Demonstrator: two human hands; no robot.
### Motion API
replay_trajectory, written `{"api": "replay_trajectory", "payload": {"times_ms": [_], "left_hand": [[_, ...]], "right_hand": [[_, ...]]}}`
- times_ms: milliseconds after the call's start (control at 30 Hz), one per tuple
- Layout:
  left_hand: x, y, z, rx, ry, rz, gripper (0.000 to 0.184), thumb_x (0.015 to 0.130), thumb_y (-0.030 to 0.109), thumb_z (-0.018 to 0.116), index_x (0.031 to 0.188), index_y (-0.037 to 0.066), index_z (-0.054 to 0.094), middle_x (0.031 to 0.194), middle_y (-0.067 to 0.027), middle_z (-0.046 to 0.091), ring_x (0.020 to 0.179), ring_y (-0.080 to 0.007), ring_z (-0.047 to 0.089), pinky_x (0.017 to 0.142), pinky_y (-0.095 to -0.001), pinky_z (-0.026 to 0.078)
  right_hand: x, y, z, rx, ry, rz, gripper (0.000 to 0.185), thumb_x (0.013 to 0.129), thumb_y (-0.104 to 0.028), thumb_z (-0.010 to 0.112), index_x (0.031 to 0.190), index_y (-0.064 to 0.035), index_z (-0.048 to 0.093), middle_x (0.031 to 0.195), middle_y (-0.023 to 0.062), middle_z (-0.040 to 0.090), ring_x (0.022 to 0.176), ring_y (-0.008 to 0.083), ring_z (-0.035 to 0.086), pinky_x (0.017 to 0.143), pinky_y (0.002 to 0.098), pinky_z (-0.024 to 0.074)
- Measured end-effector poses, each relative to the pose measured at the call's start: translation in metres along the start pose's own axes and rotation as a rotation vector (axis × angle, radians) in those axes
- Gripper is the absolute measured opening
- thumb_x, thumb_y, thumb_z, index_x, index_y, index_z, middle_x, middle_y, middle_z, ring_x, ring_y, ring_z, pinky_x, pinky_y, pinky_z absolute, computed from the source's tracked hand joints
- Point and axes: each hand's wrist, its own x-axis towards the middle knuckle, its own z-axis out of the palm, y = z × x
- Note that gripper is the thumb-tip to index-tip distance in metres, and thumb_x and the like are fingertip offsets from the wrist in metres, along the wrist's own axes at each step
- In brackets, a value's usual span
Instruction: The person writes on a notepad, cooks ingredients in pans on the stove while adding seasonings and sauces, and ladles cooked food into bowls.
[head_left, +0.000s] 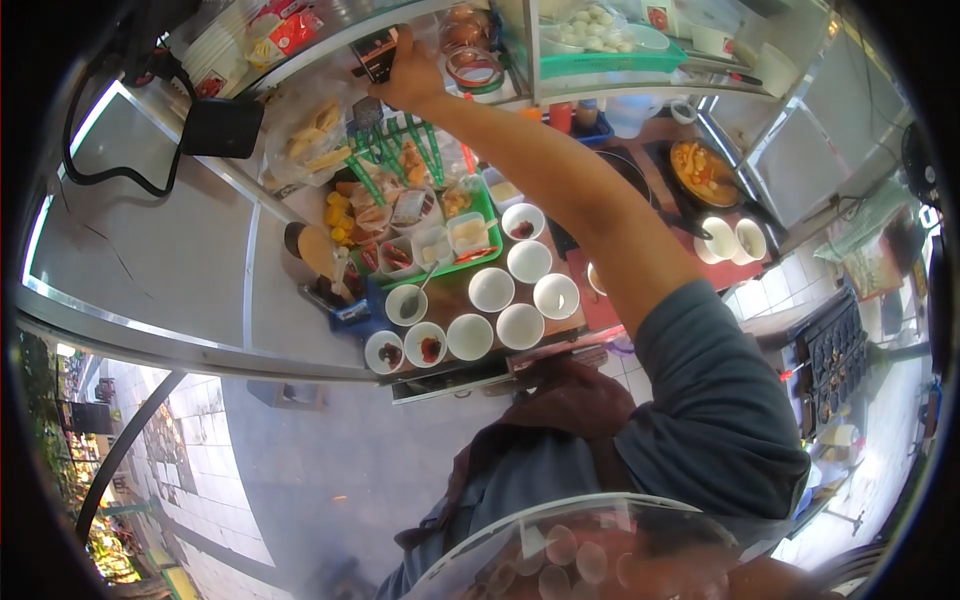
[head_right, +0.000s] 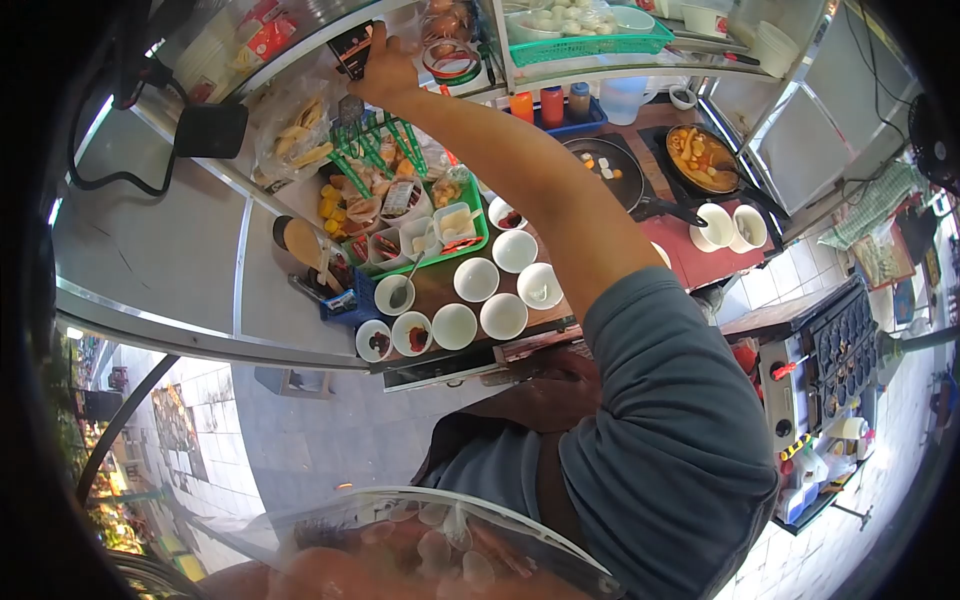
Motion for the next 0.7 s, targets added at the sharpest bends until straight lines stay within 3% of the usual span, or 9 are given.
{"api": "replay_trajectory", "payload": {"times_ms": [233, 333, 433, 467, 500, 567, 600, 667, 700], "left_hand": [[-0.001, 0.005, -0.011, 0.028, -0.010, 0.040, 0.017, 0.094, 0.017, 0.061, 0.105, 0.007, 0.070, 0.109, -0.0152, 0.071, 0.097, -0.0336, 0.071, 0.079, -0.0436, 0.058], [0.000, 0.007, -0.017, 0.046, -0.013, 0.071, 0.016, 0.095, 0.016, 0.062, 0.106, 0.007, 0.070, 0.109, -0.0151, 0.071, 0.097, -0.0334, 0.070, 0.079, -0.0436, 0.057], [0.005, 0.010, -0.020, 0.066, -0.021, 0.099, 0.016, 0.095, 0.016, 0.062, 0.106, 0.006, 0.069, 0.109, -0.0149, 0.071, 0.096, -0.0333, 0.070, 0.078, -0.0436, 0.057], [0.007, 0.012, -0.024, 0.077, -0.026, 0.114, 0.016, 0.095, 0.015, 0.062, 0.106, 0.006, 0.069, 0.109, -0.0149, 0.071, 0.096, -0.0332, 0.070, 0.078, -0.0436, 0.057], [0.005, 0.014, -0.027, 0.089, -0.036, 0.128, 0.016, 0.095, 0.015, 0.062, 0.106, 0.006, 0.069, 0.109, -0.0148, 0.071, 0.096, -0.0331, 0.070, 0.078, -0.0436, 0.057], [-0.001, 0.027, -0.046, 0.140, -0.069, 0.177, 0.016, 0.095, 0.015, 0.062, 0.106, 0.006, 0.068, 0.109, -0.0148, 0.070, 0.095, -0.0330, 0.070, 0.077, -0.0435, 0.057], [-0.005, 0.035, -0.058, 0.172, -0.093, 0.216, 0.015, 0.095, 0.015, 0.062, 0.106, 0.006, 0.068, 0.109, -0.0147, 0.070, 0.095, -0.0329, 0.070, 0.077, -0.0435, 0.057], [-0.038, 0.090, -0.120, 0.250, -0.137, 0.339, 0.015, 0.095, 0.015, 0.062, 0.106, 0.006, 0.068, 0.109, -0.0146, 0.070, 0.094, -0.0328, 0.070, 0.077, -0.0435, 0.057], [-0.060, 0.129, -0.162, 0.274, -0.136, 0.414, 0.015, 0.095, 0.014, 0.062, 0.106, 0.006, 0.067, 0.109, -0.0146, 0.070, 0.094, -0.0328, 0.070, 0.077, -0.0435, 0.057]], "right_hand": [[-0.003, -0.007, -0.013, 0.080, -0.149, 0.068, 0.122, 0.069, -0.042, 0.089, 0.155, 0.0018, 0.013, 0.126, 0.0349, 0.052, 0.116, 0.0510, 0.056, 0.099, 0.0526, 0.0500], [-0.011, -0.009, -0.017, -0.067, -0.025, -0.133, 0.136, 0.068, -0.053, 0.091, 0.154, 0.0152, 0.011, 0.129, 0.0383, 0.048, 0.120, 0.0516, 0.053, 0.102, 0.0537, 0.0472], [-0.015, -0.022, -0.039, -0.236, -0.181, -0.158, 0.135, 0.069, -0.059, 0.088, 0.155, 0.0143, 0.014, 0.133, 0.0394, 0.046, 0.126, 0.0536, 0.050, 0.105, 0.0554, 0.0454], [-0.021, -0.035, -0.060, -0.368, -0.280, -0.168, 0.122, 0.073, -0.061, 0.083, 0.152, 0.0137, 0.027, 0.133, 0.0404, 0.050, 0.123, 0.0548, 0.054, 0.104, 0.0548, 0.0477], [-0.022, -0.046, -0.085, -0.376, -0.278, -0.185, 0.122, 0.073, -0.061, 0.083, 0.152, 0.0137, 0.027, 0.133, 0.0404, 0.050, 0.123, 0.0548, 0.054, 0.104, 0.0548, 0.0477], [-0.014, -0.074, -0.137, -0.468, -0.624, -0.299, 0.091, 0.079, -0.057, 0.079, 0.138, 0.0071, 0.052, 0.132, 0.0339, 0.058, 0.118, 0.0484, 0.062, 0.100, 0.0529, 0.0516], [0.000, -0.093, -0.163, -0.464, -0.751, -0.331, 0.060, 0.084, -0.049, 0.078, 0.117, 0.0004, 0.069, 0.132, 0.0236, 0.064, 0.112, 0.0399, 0.068, 0.094, 0.0519, 0.0543], [0.034, -0.114, -0.198, -0.565, -0.699, -0.449, 0.041, 0.084, -0.036, 0.077, 0.108, -0.0035, 0.073, 0.116, 0.0166, 0.071, 0.106, 0.0373, 0.069, 0.090, 0.0513, 0.0549], [0.060, -0.105, -0.205, -0.631, -0.383, -0.710, 0.023, 0.085, -0.025, 0.073, 0.096, -0.0044, 0.074, 0.103, 0.0165, 0.073, 0.095, 0.0359, 0.071, 0.084, 0.0479, 0.0568]]}}
